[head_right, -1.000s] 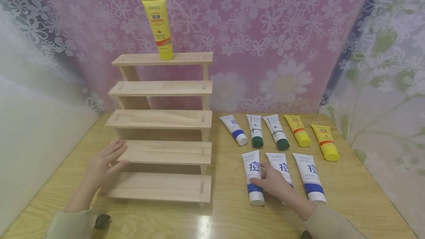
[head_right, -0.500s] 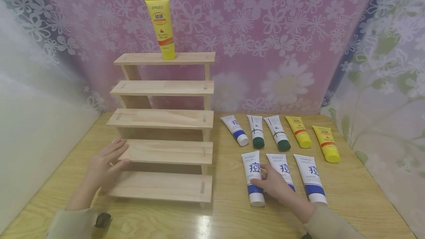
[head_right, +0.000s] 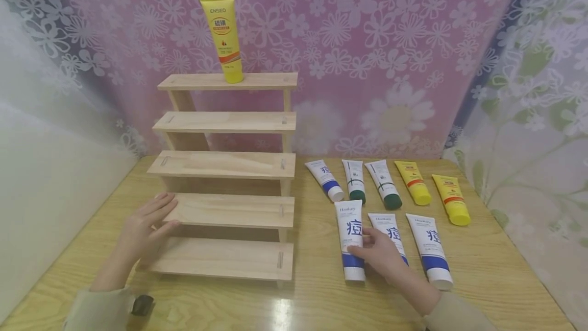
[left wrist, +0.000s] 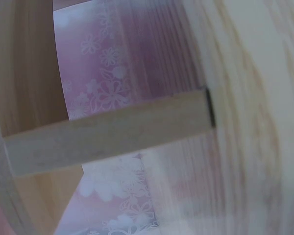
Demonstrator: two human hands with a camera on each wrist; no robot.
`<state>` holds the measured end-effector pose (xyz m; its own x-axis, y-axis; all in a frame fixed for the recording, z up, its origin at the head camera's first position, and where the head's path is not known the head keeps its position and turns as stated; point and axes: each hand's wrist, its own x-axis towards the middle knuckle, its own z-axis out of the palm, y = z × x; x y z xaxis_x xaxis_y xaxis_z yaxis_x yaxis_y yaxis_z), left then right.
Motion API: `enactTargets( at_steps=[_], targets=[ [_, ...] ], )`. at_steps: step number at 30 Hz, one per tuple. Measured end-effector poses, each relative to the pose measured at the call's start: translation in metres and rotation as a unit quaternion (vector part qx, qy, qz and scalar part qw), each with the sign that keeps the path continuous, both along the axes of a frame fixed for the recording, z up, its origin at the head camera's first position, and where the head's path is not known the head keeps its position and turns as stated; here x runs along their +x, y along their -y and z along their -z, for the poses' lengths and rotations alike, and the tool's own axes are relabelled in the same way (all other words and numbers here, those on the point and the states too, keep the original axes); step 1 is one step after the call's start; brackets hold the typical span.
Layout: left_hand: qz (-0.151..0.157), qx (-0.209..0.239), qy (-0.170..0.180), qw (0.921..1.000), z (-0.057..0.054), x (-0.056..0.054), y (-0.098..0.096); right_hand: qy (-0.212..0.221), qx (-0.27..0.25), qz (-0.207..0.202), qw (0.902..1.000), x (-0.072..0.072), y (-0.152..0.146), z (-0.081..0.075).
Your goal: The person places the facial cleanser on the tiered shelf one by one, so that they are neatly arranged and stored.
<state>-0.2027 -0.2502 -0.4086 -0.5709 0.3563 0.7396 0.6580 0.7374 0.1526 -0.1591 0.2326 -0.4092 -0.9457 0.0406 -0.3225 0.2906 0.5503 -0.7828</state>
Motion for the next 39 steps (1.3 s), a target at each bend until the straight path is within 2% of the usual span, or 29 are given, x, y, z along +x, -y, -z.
enactTargets(
  at_steps=[7,14,22,31,39],
  targets=[
    [-0.006,0.002,0.003,1.0000,0.000,0.001,0.001,-0.019,-0.059,0.027,0.9977,0.001,0.001,-0.003],
    [-0.004,0.002,-0.003,1.0000,0.000,0.000,0.000,-0.041,-0.103,0.024,0.9935,0.002,0.003,-0.009],
    [-0.006,0.003,0.001,1.0000,0.000,0.002,0.000,-0.058,-0.117,0.014,0.9913,-0.002,0.006,-0.022],
    [-0.003,0.005,-0.004,1.0000,0.000,0.001,-0.001,-0.115,-0.105,-0.005,0.9878,-0.009,0.011,-0.039],
    [-0.004,0.001,-0.004,1.0000,0.000,0.001,-0.001,-0.183,-0.143,-0.017,0.9725,-0.017,0.025,-0.056]
  ],
)
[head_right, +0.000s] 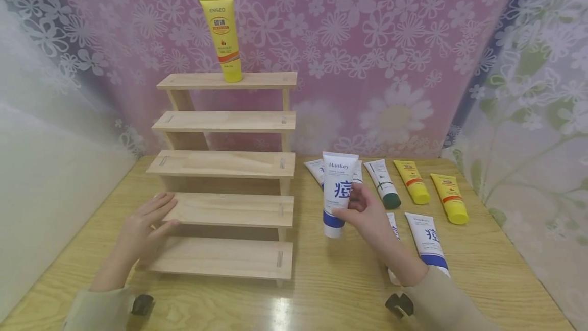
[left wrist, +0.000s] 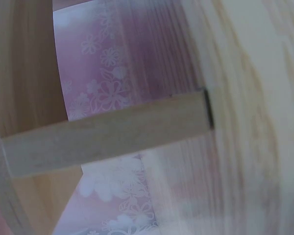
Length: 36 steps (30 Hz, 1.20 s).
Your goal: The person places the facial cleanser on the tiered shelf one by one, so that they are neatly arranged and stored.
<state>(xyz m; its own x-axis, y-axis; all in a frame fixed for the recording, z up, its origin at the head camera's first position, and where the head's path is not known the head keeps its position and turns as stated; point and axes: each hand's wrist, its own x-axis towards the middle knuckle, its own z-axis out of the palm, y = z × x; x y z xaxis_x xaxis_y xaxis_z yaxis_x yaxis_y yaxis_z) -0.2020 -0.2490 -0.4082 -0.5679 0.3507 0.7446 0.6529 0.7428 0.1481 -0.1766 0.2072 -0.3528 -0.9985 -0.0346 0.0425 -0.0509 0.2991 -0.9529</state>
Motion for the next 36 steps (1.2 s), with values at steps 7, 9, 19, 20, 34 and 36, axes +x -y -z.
enactTargets(
  at_steps=[7,9,19,20,34,36],
  targets=[
    [0.003,0.002,0.009,1.0000,0.000,0.000,0.001,-0.039,-0.008,-0.011,0.9992,-0.011,0.015,-0.020],
    [0.002,0.000,0.007,1.0000,0.000,-0.001,0.002,-0.049,-0.005,-0.012,0.9987,-0.014,0.019,-0.026],
    [-0.002,0.002,0.008,1.0000,-0.001,0.002,-0.001,-0.102,-0.039,-0.054,0.9926,-0.028,0.046,-0.056],
    [-0.002,0.002,0.008,1.0000,-0.001,0.002,-0.001,-0.105,-0.043,-0.058,0.9919,-0.029,0.049,-0.058],
    [-0.012,-0.007,0.018,0.9997,-0.002,0.003,-0.001,-0.174,-0.062,-0.078,0.9798,-0.050,0.095,-0.086],
    [-0.014,-0.008,0.023,0.9996,-0.002,0.003,0.000,-0.179,-0.065,-0.079,0.9784,-0.054,0.102,-0.089]
  ],
)
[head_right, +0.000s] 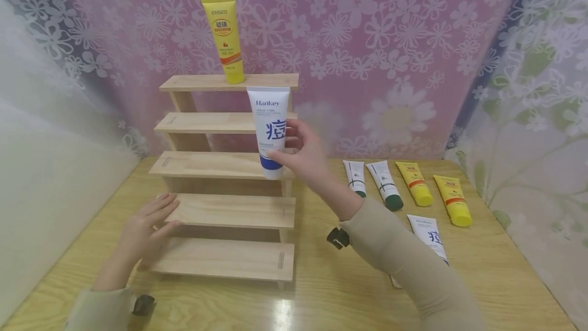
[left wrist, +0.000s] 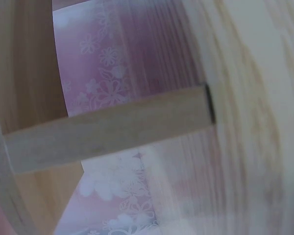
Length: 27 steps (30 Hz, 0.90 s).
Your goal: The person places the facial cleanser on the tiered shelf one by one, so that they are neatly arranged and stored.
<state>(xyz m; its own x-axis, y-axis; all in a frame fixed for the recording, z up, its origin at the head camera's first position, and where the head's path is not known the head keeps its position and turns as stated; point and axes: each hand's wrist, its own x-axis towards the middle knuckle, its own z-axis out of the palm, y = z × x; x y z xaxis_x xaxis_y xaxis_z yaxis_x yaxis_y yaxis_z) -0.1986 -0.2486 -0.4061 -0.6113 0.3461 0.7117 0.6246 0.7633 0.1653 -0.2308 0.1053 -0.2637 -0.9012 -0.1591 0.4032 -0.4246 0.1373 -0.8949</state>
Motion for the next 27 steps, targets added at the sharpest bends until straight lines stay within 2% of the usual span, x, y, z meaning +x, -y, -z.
enactTargets(
  at_steps=[12,21,27],
  targets=[
    [0.005,0.005,-0.001,1.0000,0.002,-0.001,0.001,0.014,-0.029,-0.013,0.9994,-0.023,0.041,-0.019],
    [0.005,0.002,-0.010,0.9999,0.001,-0.001,0.002,-0.002,-0.016,0.011,0.9998,-0.045,0.072,-0.029],
    [0.015,0.004,-0.021,0.9997,0.000,-0.002,0.001,-0.008,-0.008,0.012,0.9999,-0.057,0.092,-0.032]
  ],
)
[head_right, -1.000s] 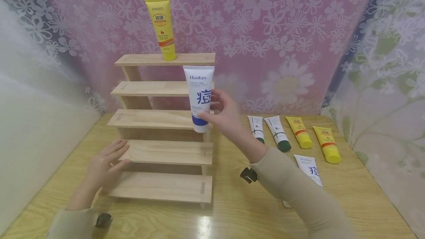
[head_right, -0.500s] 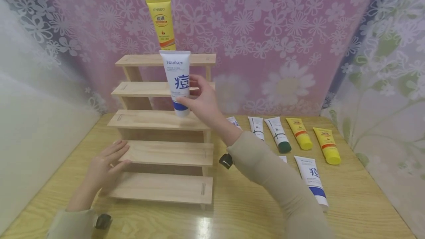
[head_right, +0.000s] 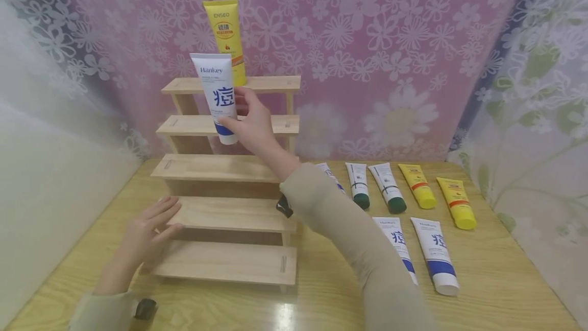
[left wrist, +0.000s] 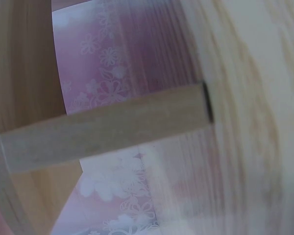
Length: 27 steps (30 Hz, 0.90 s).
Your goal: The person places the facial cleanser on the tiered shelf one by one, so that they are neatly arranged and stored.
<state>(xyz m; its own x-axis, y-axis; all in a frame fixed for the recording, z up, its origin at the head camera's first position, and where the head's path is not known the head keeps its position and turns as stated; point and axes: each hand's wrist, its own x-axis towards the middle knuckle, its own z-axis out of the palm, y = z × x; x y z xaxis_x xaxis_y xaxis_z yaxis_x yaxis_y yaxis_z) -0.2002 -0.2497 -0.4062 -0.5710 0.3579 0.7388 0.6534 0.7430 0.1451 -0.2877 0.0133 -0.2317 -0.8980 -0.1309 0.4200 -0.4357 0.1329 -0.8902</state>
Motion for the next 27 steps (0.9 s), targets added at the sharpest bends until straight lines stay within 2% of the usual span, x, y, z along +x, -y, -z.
enactTargets(
  at_steps=[9,20,27],
  targets=[
    [-0.003,0.005,0.004,1.0000,0.003,0.000,0.002,-0.035,0.017,0.008,0.9992,-0.013,0.022,-0.001],
    [-0.007,0.000,0.006,1.0000,0.003,-0.001,-0.001,-0.024,0.021,0.033,0.9989,-0.033,0.031,0.003],
    [-0.010,0.001,0.009,0.9999,0.004,-0.001,0.000,-0.029,0.031,0.032,0.9986,-0.040,0.039,0.004]
  ],
)
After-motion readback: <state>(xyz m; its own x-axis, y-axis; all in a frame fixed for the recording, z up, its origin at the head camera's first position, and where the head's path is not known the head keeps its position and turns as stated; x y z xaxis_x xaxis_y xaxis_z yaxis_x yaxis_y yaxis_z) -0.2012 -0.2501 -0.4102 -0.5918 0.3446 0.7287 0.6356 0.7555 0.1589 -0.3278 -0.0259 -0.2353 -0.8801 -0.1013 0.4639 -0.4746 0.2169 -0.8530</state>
